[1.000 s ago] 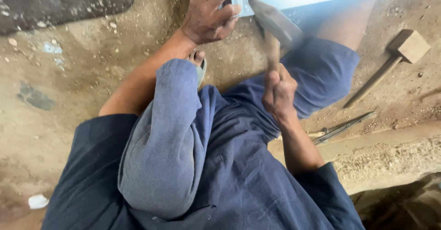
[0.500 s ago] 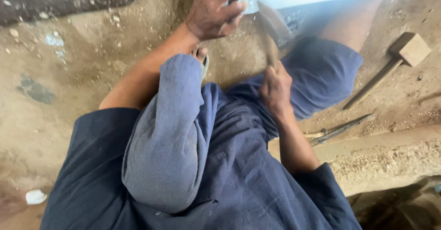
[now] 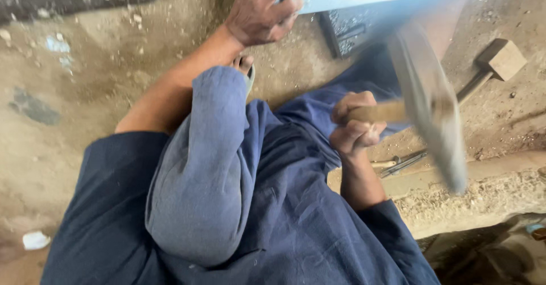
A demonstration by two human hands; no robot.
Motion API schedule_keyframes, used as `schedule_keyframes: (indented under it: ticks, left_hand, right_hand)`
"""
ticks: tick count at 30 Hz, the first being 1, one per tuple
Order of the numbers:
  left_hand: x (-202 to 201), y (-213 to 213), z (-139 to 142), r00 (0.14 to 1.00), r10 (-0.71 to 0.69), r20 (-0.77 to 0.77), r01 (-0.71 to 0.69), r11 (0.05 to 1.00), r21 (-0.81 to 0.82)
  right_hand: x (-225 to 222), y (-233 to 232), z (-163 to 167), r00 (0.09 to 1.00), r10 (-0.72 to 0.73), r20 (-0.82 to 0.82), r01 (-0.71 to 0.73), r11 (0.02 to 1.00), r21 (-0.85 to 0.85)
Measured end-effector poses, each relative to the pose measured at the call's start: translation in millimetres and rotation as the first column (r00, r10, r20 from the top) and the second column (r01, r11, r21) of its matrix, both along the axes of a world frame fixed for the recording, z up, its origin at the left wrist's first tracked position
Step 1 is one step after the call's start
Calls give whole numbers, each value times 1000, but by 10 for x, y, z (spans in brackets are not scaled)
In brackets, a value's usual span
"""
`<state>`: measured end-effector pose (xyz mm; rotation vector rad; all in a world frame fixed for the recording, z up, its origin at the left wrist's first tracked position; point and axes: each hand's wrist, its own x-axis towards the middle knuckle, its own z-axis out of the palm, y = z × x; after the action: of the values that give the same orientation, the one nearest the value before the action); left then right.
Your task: The person sits on the workshop floor assembling a white frame panel, hammering nails along its edge with a claw hammer. They take nails from a tray of fasteners, reposition the panel, and use a wooden mallet nearby, working their way along the frame joints.
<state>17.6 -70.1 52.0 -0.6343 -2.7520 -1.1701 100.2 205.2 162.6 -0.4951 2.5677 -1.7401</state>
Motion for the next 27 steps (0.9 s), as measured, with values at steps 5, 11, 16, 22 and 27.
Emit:
schedule_keyframes:
  ticks: [5, 11, 16, 22, 27]
  left_hand:
    - [-16, -54, 18, 869, 64, -491, -92, 995, -32]
    - [22, -34, -63, 999, -44, -25, 43, 999, -34]
    - [6, -41, -9, 833, 113, -541, -124, 992, 15]
    - [-4, -23, -169, 980, -20, -199, 3, 996, -88]
    - [57, -54, -150, 911, 57, -409, -78, 996, -37]
  right_hand:
    - [-108, 33, -319, 955, -31, 296, -104, 898, 428]
    - [89, 86, -186, 995, -52, -89, 26, 963, -267]
    - [-138, -133, -113, 996, -1, 84, -32, 919, 392]
    - [24, -45, 324, 997, -78, 26, 81, 988, -132]
    - [29, -82, -160, 997, 48, -67, -39, 991, 127]
